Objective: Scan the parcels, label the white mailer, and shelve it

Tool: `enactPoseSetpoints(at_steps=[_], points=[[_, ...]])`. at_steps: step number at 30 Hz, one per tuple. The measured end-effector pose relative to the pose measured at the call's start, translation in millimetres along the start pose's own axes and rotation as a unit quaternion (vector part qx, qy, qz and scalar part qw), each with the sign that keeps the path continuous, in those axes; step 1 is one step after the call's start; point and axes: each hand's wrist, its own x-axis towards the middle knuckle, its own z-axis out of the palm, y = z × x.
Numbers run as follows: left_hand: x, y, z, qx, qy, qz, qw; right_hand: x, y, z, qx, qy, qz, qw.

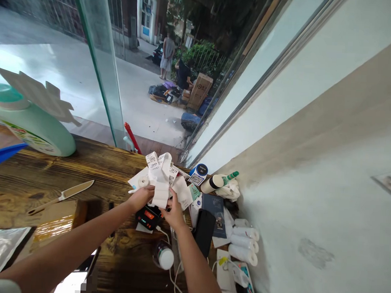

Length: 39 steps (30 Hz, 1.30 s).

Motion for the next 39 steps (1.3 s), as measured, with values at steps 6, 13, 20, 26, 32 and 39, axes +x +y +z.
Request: enactPoseSetpoints(at_steps=[6,13,20,26,32,39], points=[[3,-6,-8.2,-0.025,0.037,0.018,0.999,-13,3,-23,0.074,0.021,0.016,0.997],[-8,54,-12.3,-0.316,0.049,0.034,0.947,-13,-48,-23,0.156,0.083,0.017,0.984],[-62,75,-62.1,-0.429,-0.019,-0.068,0.901,-16,-124,-16,-0.059,0.088,-0.121,0.987],[-131,58,-103.5,-0.444,-0.069,-0.086,0.889,11,-152,20,-0.083,-0.288,-0.26,0.918],[-187,51,-128.2,-0.388,-0.061,-0.107,0.913,27,-160,78,-0.029,-0.404,-0.245,0.881],[-215,29,-133.7,-0.426,0.135,-0.193,0.873,22,-158,97,0.048,-0.467,-0.096,0.878]])
